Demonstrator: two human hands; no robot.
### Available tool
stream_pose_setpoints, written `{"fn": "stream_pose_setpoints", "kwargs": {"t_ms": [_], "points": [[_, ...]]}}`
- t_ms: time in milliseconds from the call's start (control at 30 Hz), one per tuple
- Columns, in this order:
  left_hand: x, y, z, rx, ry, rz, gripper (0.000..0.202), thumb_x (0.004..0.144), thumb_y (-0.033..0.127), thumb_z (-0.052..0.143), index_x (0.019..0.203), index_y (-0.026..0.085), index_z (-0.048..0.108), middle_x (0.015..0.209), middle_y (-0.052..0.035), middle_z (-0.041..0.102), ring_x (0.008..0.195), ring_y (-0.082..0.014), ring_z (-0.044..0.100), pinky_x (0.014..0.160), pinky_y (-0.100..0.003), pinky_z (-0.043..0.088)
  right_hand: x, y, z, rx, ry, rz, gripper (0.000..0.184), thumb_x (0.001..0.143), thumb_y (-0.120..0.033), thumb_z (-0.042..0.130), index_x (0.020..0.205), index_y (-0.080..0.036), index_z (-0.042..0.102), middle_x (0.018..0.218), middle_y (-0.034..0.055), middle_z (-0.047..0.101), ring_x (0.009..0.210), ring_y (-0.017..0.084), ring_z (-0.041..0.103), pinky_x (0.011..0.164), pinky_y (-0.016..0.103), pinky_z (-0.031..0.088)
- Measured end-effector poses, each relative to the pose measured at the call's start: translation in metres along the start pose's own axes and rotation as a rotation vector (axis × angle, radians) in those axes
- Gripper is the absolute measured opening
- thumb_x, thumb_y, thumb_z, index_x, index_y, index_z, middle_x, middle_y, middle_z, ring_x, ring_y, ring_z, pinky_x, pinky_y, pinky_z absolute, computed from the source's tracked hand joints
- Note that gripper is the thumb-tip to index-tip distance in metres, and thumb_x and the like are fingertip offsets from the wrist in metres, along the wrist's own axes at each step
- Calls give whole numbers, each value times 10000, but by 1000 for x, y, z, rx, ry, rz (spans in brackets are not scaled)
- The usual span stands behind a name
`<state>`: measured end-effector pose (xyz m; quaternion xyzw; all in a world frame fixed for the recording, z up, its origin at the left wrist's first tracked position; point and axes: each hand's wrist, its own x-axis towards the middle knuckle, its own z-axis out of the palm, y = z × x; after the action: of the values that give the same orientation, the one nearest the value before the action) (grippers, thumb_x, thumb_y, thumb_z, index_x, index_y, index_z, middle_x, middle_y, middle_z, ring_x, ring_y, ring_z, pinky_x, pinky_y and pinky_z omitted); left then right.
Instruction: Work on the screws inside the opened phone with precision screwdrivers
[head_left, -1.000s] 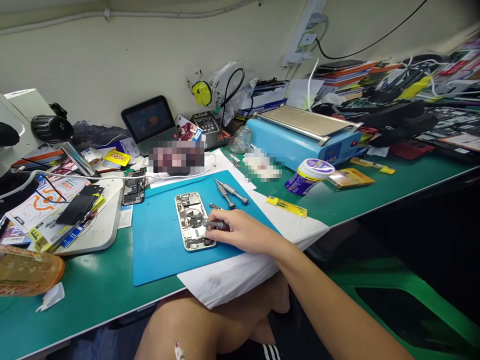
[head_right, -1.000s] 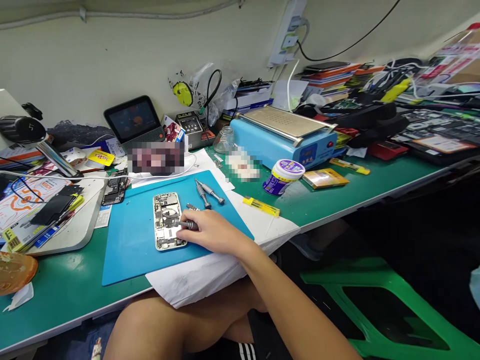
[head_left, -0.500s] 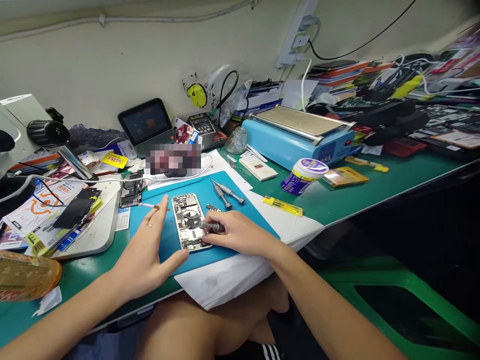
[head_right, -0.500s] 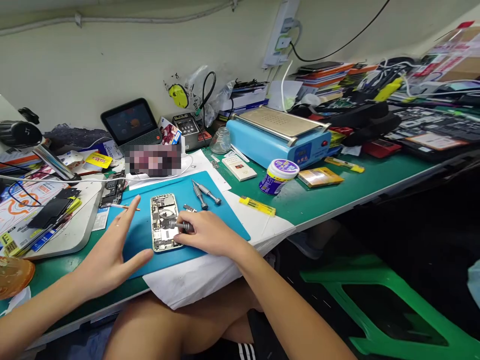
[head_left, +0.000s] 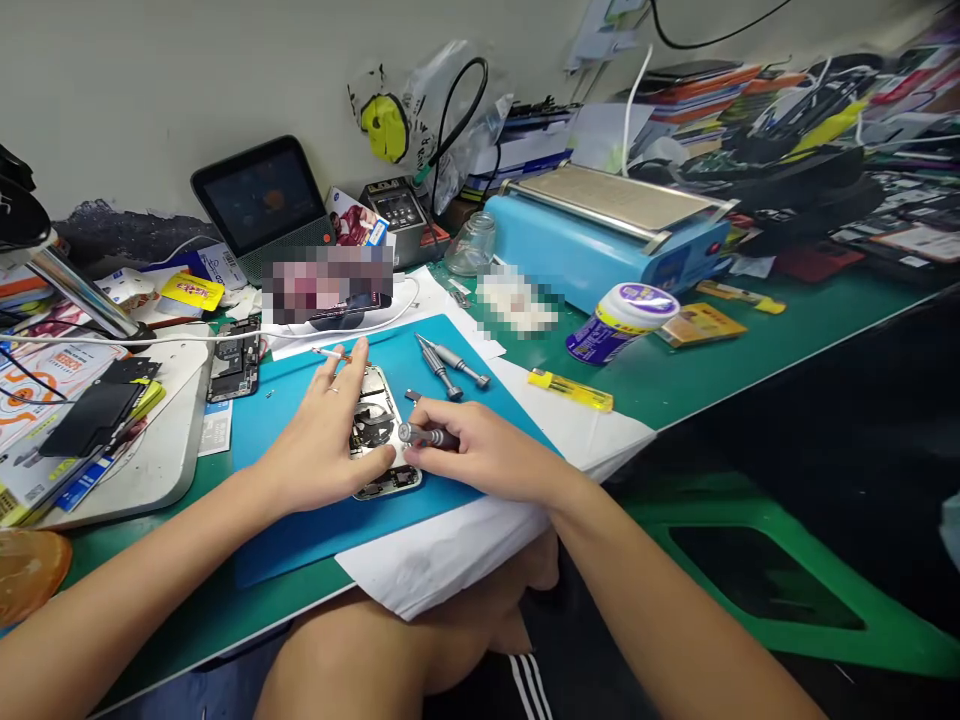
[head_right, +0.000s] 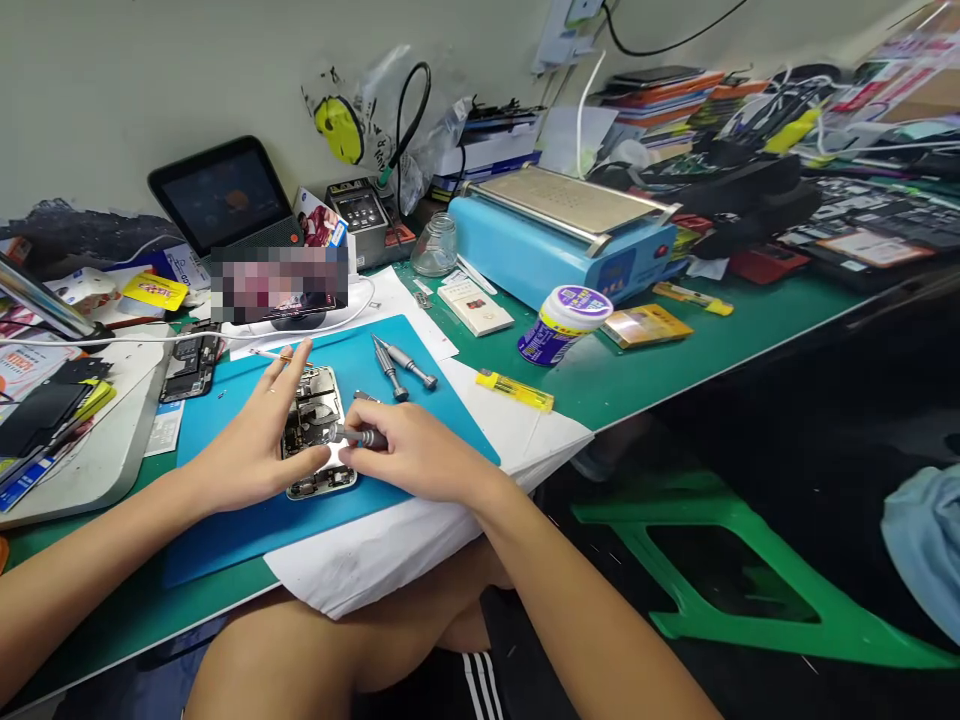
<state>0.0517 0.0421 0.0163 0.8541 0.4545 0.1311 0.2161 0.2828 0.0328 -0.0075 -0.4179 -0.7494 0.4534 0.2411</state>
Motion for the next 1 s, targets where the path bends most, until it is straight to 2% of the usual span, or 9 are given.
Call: {"fn": "stream_pose_setpoints", "kwargs": {"t_ms": [167,300,433,567,833,1000], "points": [[4,2,6,43,-34,-36,1089,902,508,606,1672,140,-71,1753,-134,-8,1607,-398,-90,1294,-644,82,-4,3,0,53,6,13,217,932,-416,623,869,-226,539,729,-53,500,648,123,441,613,269,321],[4,2,9,72,-47,-22,1121,912,572,609,1668,143,-100,1749,-156,12,1607,-394,-78,1298,-631,7,-4,2,0,56,18,2,222,935,-418,626,858,-225,548,726,-47,513,647,127,454,616,271,336],[5,4,11,61,-46,-30,1134,900,604,615,1672,155,-83,1747,-157,45,1606,-413,-51,1289,-658,15,-4,2,0,61,33,-17,219,941,-413,622,852,-223,557,727,-43,522,652,129,463,622,268,350],[7,5,12,61,-42,-43,1142,880,605,620,1676,141,-54,1749,-139,41,1609,-403,-50,1298,-639,28,-4,2,0,59,32,-19,207,942,-410,619,865,-224,572,735,-41,540,657,132,474,628,273,354],[10,2,13,34,-39,-63,1064,887,487,601,1676,125,-13,1750,-146,54,1610,-412,-30,1289,-649,96,-5,5,0,81,91,-8,211,945,-431,622,896,-226,600,816,-15,592,771,168,532,705,295,391],[10,2,15,64,-28,-37,1094,869,509,613,1675,101,-6,1746,-162,75,1610,-421,-20,1286,-646,107,-5,7,0,130,110,-13,174,927,-398,645,924,-232,594,841,-12,583,818,175,539,731,295,407]]}}
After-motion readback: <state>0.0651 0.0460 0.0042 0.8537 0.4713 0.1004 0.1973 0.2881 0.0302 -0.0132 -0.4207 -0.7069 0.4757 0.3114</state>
